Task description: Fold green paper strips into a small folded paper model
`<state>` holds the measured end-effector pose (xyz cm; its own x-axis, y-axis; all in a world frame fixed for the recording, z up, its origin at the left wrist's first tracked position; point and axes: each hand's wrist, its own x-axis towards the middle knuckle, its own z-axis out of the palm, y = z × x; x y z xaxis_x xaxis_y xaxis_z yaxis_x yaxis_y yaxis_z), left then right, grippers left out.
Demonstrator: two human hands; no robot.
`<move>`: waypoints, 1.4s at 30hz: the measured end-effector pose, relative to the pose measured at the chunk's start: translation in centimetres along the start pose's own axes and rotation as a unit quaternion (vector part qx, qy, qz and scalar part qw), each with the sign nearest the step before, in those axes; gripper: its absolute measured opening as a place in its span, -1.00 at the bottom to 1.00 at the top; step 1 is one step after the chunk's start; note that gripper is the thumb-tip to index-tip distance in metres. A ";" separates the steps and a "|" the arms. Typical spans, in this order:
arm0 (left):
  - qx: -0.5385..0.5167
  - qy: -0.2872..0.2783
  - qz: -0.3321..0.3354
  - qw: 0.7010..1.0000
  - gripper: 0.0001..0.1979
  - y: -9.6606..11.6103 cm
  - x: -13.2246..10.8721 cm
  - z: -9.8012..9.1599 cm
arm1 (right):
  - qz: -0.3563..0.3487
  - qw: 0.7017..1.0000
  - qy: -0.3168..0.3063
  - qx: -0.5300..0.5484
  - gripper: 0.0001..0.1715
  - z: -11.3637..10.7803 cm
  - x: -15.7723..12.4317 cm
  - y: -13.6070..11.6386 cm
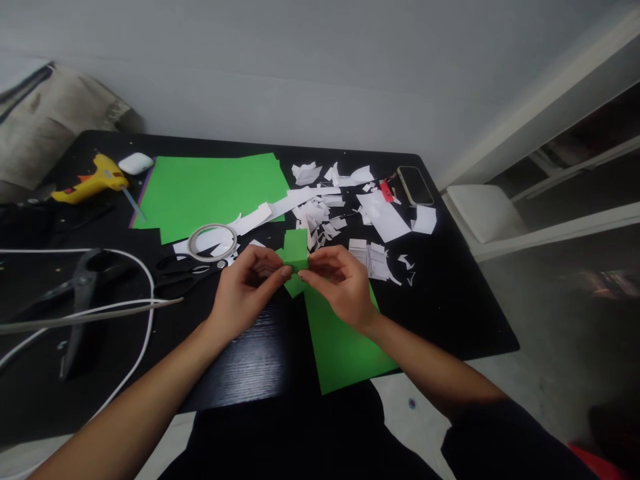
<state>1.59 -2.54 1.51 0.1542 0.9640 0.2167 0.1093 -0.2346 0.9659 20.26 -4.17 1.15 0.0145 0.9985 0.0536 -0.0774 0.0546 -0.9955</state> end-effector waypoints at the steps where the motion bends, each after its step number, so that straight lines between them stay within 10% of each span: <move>1: -0.023 -0.005 -0.005 1.000 -0.78 -0.2 0.0 0.1 | -0.004 1.000 -0.001 -0.002 -0.66 0.0 0.0 0.0; 10: 0.150 0.101 0.135 0.974 -0.54 -0.8 0.1 -1.4 | -0.053 0.998 -0.034 -0.031 -0.91 -0.3 0.3 -0.1; 18: 0.205 -0.073 0.193 0.957 -0.86 0.0 0.4 -1.4 | 0.003 0.998 -0.058 0.018 -0.75 -0.2 0.1 0.1; 30: 0.134 -0.020 0.071 0.988 -0.90 0.3 -0.1 -0.9 | 0.071 0.992 -0.081 0.073 -0.74 -0.5 0.9 -0.6; 42: 0.234 -0.042 0.215 0.947 -0.63 -0.6 -0.3 -1.0 | 0.089 0.989 -0.056 0.099 -0.69 -0.6 1.2 0.1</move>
<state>0.50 -2.55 1.03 0.3586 0.7575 0.5455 0.4388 -0.6526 0.6177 20.91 -2.98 1.11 -0.1274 0.9867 -0.1007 -0.2637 -0.1316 -0.9556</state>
